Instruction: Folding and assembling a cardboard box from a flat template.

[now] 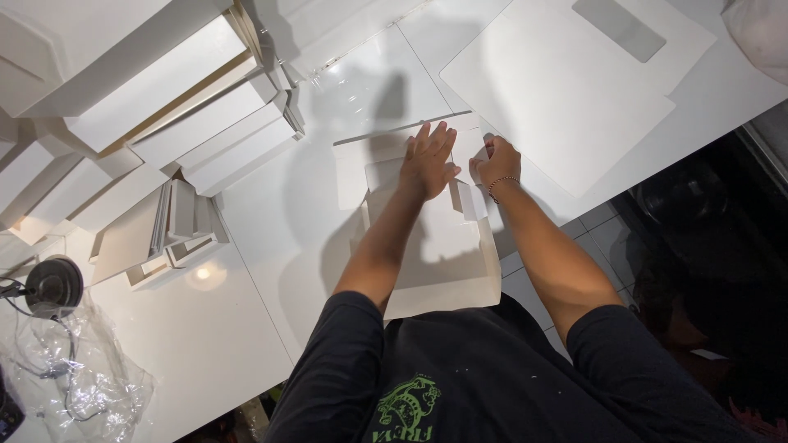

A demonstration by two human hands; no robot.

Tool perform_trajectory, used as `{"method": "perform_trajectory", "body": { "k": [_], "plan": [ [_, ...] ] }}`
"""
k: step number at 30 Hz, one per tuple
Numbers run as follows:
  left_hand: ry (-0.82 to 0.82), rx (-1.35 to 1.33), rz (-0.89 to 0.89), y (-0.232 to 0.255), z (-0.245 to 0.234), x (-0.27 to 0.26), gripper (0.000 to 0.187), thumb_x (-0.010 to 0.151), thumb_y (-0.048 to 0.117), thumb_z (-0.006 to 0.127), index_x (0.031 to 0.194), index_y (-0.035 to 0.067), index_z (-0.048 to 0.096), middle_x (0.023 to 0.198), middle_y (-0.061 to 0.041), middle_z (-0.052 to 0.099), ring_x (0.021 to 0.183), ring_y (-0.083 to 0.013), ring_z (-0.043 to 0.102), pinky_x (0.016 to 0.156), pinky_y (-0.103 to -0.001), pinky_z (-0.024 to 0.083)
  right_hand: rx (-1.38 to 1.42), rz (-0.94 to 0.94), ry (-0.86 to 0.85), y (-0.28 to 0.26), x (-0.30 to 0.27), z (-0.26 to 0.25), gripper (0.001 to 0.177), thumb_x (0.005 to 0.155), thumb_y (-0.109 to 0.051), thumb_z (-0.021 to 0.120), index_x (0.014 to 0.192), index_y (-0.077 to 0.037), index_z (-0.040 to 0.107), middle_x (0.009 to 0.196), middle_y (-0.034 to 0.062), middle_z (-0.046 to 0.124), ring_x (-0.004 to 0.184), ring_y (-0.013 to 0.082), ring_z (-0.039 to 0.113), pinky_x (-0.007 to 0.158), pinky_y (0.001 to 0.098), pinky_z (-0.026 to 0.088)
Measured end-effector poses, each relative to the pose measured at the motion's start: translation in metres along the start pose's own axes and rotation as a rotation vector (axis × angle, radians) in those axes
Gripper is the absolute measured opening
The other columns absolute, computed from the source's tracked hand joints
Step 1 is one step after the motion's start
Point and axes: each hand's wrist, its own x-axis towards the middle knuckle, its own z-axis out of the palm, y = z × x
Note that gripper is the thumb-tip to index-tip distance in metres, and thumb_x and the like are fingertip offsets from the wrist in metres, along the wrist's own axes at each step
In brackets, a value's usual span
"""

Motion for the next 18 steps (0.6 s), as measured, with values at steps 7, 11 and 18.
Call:
{"method": "perform_trajectory", "body": {
  "k": [7,11,18],
  "plan": [
    [-0.239,0.136,-0.045,0.005,0.008,0.013,0.098,0.09,0.086,0.038,0.166,0.033,0.007,0.173,0.003,-0.001,0.158,-0.0296,-0.008,0.127,-0.058,0.006,0.093,0.014,-0.014,-0.008,-0.007,-0.007,0.03,0.086,-0.009,0.08,0.114,-0.006,0.07,0.101,0.0146,0.074,0.1,0.0346,0.071,0.085,0.0415,0.058],
    [-0.228,0.064,-0.049,0.005,0.0,0.009,0.1,0.09,0.085,0.048,0.166,0.034,0.008,0.173,0.005,-0.001,0.158,-0.0278,-0.009,0.127,-0.057,0.003,0.186,-0.019,-0.005,0.026,0.017,0.014,0.023,0.087,-0.007,0.072,0.109,-0.011,0.074,0.093,0.0091,0.074,0.09,0.0262,0.072,0.076,0.0367,0.058],
    [-0.249,-0.006,-0.06,0.005,-0.009,0.006,0.098,0.093,0.077,0.053,0.166,0.031,0.006,0.173,0.005,-0.006,0.157,-0.0256,-0.017,0.125,-0.054,-0.008,0.633,-0.026,-0.241,-0.009,-0.009,-0.014,0.034,0.089,0.001,0.051,0.116,0.0,0.071,0.093,0.0136,0.071,0.075,0.016,0.069,0.07,0.0241,0.061]
  ]
}}
